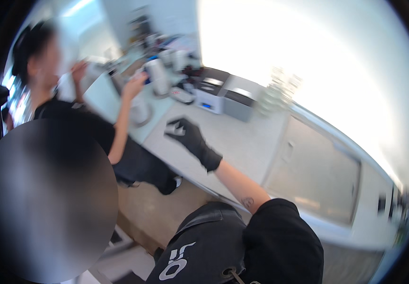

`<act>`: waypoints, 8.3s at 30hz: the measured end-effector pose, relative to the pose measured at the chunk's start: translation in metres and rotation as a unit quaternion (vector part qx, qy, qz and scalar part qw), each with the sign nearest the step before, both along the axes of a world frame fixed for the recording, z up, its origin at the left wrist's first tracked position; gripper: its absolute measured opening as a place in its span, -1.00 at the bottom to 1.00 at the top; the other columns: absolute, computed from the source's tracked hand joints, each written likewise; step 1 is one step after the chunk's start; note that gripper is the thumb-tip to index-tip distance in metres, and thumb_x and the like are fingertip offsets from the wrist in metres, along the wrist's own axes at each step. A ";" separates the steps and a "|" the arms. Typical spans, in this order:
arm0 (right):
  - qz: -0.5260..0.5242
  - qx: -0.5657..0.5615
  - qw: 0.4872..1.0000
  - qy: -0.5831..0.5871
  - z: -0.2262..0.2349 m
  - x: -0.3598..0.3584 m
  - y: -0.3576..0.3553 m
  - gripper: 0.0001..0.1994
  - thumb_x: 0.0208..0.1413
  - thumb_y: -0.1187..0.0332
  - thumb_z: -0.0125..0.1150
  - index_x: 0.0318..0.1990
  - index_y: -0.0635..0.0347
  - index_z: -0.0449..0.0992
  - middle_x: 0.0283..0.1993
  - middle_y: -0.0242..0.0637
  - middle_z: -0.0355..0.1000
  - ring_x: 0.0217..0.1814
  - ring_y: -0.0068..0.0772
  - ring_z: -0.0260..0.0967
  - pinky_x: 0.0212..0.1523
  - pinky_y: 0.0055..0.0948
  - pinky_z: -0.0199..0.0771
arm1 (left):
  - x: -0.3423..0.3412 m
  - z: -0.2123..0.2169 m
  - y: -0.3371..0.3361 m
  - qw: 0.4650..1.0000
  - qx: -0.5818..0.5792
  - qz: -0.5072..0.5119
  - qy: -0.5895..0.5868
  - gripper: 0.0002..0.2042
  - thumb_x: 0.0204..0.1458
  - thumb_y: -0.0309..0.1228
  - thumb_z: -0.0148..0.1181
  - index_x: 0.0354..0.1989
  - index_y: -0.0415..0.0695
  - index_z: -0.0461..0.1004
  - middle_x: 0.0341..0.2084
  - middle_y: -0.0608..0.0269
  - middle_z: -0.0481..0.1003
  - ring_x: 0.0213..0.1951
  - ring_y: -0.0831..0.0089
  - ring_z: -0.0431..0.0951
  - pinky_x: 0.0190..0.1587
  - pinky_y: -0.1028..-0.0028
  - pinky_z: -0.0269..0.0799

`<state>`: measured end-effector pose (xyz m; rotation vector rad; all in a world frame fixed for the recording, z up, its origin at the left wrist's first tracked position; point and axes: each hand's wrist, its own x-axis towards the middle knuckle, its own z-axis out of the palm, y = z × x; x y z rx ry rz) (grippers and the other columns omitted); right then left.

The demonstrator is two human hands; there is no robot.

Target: The person retrieves strawberries from a container, removes the green tops, and slices them with a knife on a metal plate. The person also briefly handles a small box and interacts with a coworker before continuing to prepare more strawberries.

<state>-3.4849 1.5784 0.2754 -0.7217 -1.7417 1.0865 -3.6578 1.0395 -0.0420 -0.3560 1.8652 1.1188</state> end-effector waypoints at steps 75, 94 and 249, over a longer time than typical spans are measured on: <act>-0.823 -0.360 0.287 0.332 -0.249 1.984 -1.494 -0.73 0.05 0.28 0.13 -0.16 0.25 0.53 -0.27 -0.25 0.49 -0.29 -0.41 0.41 -0.28 -0.43 0.39 | 2.202 -0.014 -0.428 0.198 0.197 -0.959 -0.052 -0.62 0.11 -0.22 -0.06 -0.06 -0.26 0.45 -0.05 0.05 0.46 0.01 0.27 0.40 0.10 0.36 0.25; -0.809 -0.225 0.541 0.052 -0.127 2.696 -1.491 -0.74 0.12 0.35 0.11 -0.10 0.32 0.51 -0.18 -0.28 0.50 -0.14 -0.49 0.38 -0.04 -0.53 0.31 | 2.705 0.185 -0.628 0.272 0.547 -0.772 0.175 -0.50 -0.15 -0.37 0.30 0.06 -0.08 0.39 -0.02 0.07 0.38 -0.01 0.19 0.37 0.06 0.27 0.24; -0.283 -0.123 0.951 0.014 0.000 2.964 -1.307 -0.76 -0.13 0.51 0.33 -0.22 0.22 0.57 -0.17 -0.29 0.42 -0.06 -0.38 0.37 -0.02 -0.45 0.37 | 2.982 0.285 -0.694 0.601 0.319 -0.577 -0.451 -0.47 0.20 -0.09 -0.08 0.22 -0.20 0.16 0.08 0.17 0.32 0.03 0.41 0.39 0.11 0.37 0.29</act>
